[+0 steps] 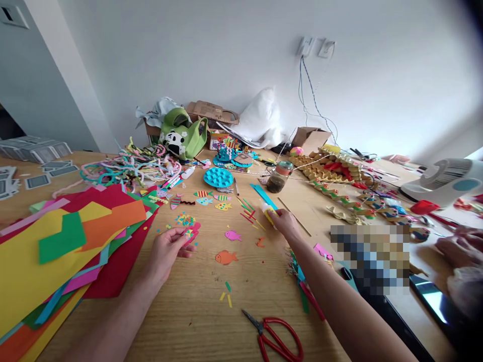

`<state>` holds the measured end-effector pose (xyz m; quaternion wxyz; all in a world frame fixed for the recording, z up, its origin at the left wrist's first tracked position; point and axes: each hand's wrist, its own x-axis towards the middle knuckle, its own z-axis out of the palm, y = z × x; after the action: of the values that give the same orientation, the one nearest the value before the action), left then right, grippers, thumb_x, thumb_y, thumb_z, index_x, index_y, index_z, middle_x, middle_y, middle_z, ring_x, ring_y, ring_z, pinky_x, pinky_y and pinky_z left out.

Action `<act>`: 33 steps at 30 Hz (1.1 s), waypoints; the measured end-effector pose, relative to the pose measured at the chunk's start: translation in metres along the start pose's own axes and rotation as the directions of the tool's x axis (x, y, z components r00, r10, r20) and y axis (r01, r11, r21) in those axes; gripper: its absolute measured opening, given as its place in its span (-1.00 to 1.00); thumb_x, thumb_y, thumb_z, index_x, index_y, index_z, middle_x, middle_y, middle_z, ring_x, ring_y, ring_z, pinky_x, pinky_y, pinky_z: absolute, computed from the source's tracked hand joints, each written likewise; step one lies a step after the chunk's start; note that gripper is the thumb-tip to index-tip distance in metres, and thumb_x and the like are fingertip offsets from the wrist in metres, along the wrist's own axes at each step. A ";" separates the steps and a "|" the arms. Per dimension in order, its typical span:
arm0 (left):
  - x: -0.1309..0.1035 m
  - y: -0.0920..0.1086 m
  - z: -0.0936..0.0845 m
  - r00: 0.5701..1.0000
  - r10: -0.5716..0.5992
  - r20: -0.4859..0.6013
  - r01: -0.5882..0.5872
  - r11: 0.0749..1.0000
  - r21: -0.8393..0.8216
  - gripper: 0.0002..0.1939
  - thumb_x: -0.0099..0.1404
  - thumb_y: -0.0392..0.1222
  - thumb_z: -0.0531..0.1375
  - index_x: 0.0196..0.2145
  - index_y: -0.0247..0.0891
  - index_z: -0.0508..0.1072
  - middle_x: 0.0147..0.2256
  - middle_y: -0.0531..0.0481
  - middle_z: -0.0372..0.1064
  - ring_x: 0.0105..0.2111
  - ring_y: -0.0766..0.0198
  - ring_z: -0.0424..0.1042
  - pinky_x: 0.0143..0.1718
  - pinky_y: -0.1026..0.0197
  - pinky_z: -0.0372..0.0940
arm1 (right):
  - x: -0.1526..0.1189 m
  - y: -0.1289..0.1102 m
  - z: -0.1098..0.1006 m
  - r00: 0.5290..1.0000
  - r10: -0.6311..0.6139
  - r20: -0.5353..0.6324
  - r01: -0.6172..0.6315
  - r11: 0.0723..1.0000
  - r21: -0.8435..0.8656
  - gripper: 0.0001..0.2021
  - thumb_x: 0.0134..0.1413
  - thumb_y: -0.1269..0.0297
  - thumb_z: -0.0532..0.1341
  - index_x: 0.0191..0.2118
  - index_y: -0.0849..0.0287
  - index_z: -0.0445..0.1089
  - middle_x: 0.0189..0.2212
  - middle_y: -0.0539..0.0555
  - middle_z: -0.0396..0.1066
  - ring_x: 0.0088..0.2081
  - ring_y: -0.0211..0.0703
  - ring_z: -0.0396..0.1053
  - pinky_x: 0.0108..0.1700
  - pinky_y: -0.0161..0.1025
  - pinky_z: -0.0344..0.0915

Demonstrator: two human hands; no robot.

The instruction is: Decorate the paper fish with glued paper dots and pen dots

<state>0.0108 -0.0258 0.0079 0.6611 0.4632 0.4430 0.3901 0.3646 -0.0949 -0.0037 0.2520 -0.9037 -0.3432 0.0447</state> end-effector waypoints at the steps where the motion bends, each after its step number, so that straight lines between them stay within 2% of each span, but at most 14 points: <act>1: 0.000 0.000 0.000 1.000 0.004 -0.004 -0.004 1.000 -0.006 -0.59 -0.18 -0.11 0.39 -0.36 -0.39 0.48 -0.51 -0.07 0.51 -0.59 0.22 0.50 -0.65 0.32 0.35 | -0.001 0.000 0.000 1.000 -0.003 0.007 0.003 1.000 -0.014 -0.56 0.03 -0.06 0.15 -0.31 0.27 0.53 -0.40 0.20 0.52 -0.29 0.00 0.45 -0.40 -0.26 0.13; 7: 0.003 0.001 -0.004 0.994 0.045 -0.098 -0.052 0.996 -0.069 -0.64 -0.15 -0.14 0.37 -0.37 -0.37 0.47 -0.50 -0.03 0.50 -0.60 0.24 0.49 -0.64 0.32 0.34 | -0.001 0.002 -0.004 0.998 -0.009 0.054 0.012 0.998 -0.062 -0.45 0.02 -0.15 0.11 -0.18 0.26 0.53 -0.32 0.20 0.53 -0.28 0.03 0.47 -0.37 -0.24 0.19; 12: 0.007 0.003 -0.009 0.979 0.081 -0.188 -0.106 0.986 -0.126 -0.73 -0.07 -0.17 0.34 -0.36 -0.31 0.48 -0.44 -0.03 0.53 -0.56 0.25 0.51 -0.63 0.34 0.32 | 0.003 0.004 -0.001 0.998 -0.013 0.060 0.018 0.996 -0.087 -0.39 0.00 -0.15 0.12 -0.07 0.30 0.48 -0.18 0.29 0.51 -0.13 0.15 0.43 -0.18 -0.13 0.26; 15: 0.008 0.005 -0.009 0.973 0.093 -0.213 -0.126 0.980 -0.151 -0.77 -0.03 -0.20 0.32 -0.36 -0.28 0.48 -0.43 0.00 0.54 -0.57 0.26 0.51 -0.63 0.34 0.32 | 0.002 0.003 0.000 0.997 -0.071 -0.010 0.070 0.991 -0.115 -0.39 0.01 -0.12 0.12 -0.04 0.33 0.45 -0.10 0.34 0.47 0.00 0.19 0.34 0.01 -0.02 0.20; 18: 0.007 0.006 -0.008 0.971 0.097 -0.218 -0.135 0.977 -0.165 -0.80 -0.02 -0.22 0.30 -0.37 -0.27 0.49 -0.43 0.01 0.53 -0.58 0.27 0.51 -0.64 0.34 0.31 | -0.005 -0.007 -0.002 0.975 -0.156 -0.156 0.138 0.983 -0.119 -0.44 0.02 -0.06 0.13 -0.05 0.35 0.42 -0.11 0.36 0.45 0.05 0.22 0.28 0.11 0.10 0.11; 21: 0.006 0.007 -0.007 0.973 0.095 -0.211 -0.132 0.977 -0.170 -0.80 -0.01 -0.22 0.30 -0.36 -0.29 0.50 -0.43 0.00 0.53 -0.58 0.26 0.51 -0.65 0.32 0.31 | -0.026 -0.032 -0.003 0.899 -0.310 -0.308 0.323 0.946 -0.011 -0.58 0.05 0.00 0.15 -0.14 0.27 0.45 -0.18 0.28 0.45 -0.05 0.15 0.32 0.07 0.10 0.16; 22: 0.005 0.007 -0.006 0.974 0.094 -0.208 -0.130 0.977 -0.170 -0.80 -0.01 -0.22 0.30 -0.36 -0.29 0.50 -0.44 -0.01 0.52 -0.58 0.25 0.51 -0.65 0.32 0.31 | -0.037 -0.044 -0.003 0.877 -0.387 -0.283 0.421 0.905 0.065 -0.64 0.08 0.03 0.14 -0.20 0.23 0.46 -0.25 0.23 0.46 -0.14 0.08 0.35 -0.01 0.04 0.23; 23: 0.005 0.007 -0.006 0.974 0.093 -0.205 -0.128 0.977 -0.170 -0.80 -0.01 -0.22 0.30 -0.36 -0.30 0.50 -0.45 -0.01 0.52 -0.58 0.25 0.50 -0.65 0.32 0.31 | -0.050 -0.056 -0.002 0.854 -0.478 -0.208 0.511 0.845 0.158 -0.70 0.12 0.07 0.14 -0.26 0.19 0.46 -0.32 0.17 0.46 -0.25 0.00 0.37 -0.11 -0.03 0.29; 24: 0.005 0.007 -0.006 0.975 0.093 -0.203 -0.128 0.977 -0.169 -0.79 -0.02 -0.22 0.31 -0.36 -0.31 0.50 -0.45 -0.01 0.52 -0.58 0.25 0.50 -0.64 0.32 0.31 | -0.065 -0.068 -0.001 0.799 -0.590 -0.120 0.600 0.766 0.230 -0.75 0.15 0.11 0.14 -0.31 0.16 0.47 -0.36 0.14 0.46 -0.30 -0.05 0.38 -0.16 -0.08 0.31; 26: 0.005 0.007 -0.006 0.974 0.096 -0.203 -0.131 0.978 -0.164 -0.78 -0.02 -0.21 0.32 -0.36 -0.31 0.50 -0.45 -0.01 0.52 -0.58 0.26 0.50 -0.64 0.32 0.30 | -0.094 -0.091 0.003 0.601 -0.800 0.010 0.764 0.577 0.289 -0.80 0.22 0.23 0.13 -0.28 0.13 0.50 -0.34 0.12 0.47 -0.27 -0.08 0.38 -0.15 -0.12 0.30; 27: 0.005 0.008 -0.006 0.974 0.098 -0.205 -0.132 0.978 -0.161 -0.78 -0.01 -0.20 0.32 -0.35 -0.31 0.49 -0.44 -0.01 0.52 -0.58 0.27 0.50 -0.63 0.33 0.30 | -0.107 -0.101 0.005 0.510 -0.859 0.050 0.815 0.501 0.292 -0.79 0.25 0.30 0.10 -0.24 0.13 0.51 -0.34 0.14 0.47 -0.26 -0.09 0.37 -0.17 -0.13 0.31; 29: 0.005 0.008 -0.007 0.973 0.099 -0.208 -0.133 0.979 -0.156 -0.78 0.00 -0.19 0.32 -0.36 -0.30 0.49 -0.43 0.00 0.52 -0.58 0.29 0.50 -0.63 0.34 0.30 | -0.126 -0.113 0.007 0.397 -0.909 0.122 0.866 0.416 0.278 -0.76 0.26 0.39 0.08 -0.18 0.15 0.52 -0.33 0.16 0.45 -0.24 -0.07 0.34 -0.19 -0.14 0.32; 30: 0.005 0.009 -0.007 0.973 0.098 -0.209 -0.132 0.979 -0.154 -0.79 0.01 -0.19 0.32 -0.36 -0.30 0.48 -0.44 0.00 0.51 -0.58 0.29 0.50 -0.63 0.35 0.29 | -0.131 -0.116 0.007 0.374 -0.916 0.148 0.873 0.401 0.277 -0.76 0.27 0.41 0.08 -0.17 0.15 0.52 -0.33 0.16 0.45 -0.24 -0.07 0.34 -0.20 -0.14 0.32; 33: 0.005 0.008 -0.007 0.976 0.093 -0.195 -0.124 0.980 -0.153 -0.80 0.02 -0.20 0.31 -0.35 -0.29 0.48 -0.43 0.00 0.52 -0.58 0.31 0.49 -0.63 0.36 0.29 | -0.137 -0.114 0.006 0.368 -0.907 0.205 0.871 0.414 0.266 -0.77 0.26 0.42 0.10 -0.14 0.15 0.51 -0.32 0.16 0.45 -0.24 -0.08 0.35 -0.20 -0.16 0.33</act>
<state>0.0052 -0.0167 0.0136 0.6302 0.3919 0.4433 0.5027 0.1906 -0.1075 0.0339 0.2274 -0.5396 -0.8080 0.0659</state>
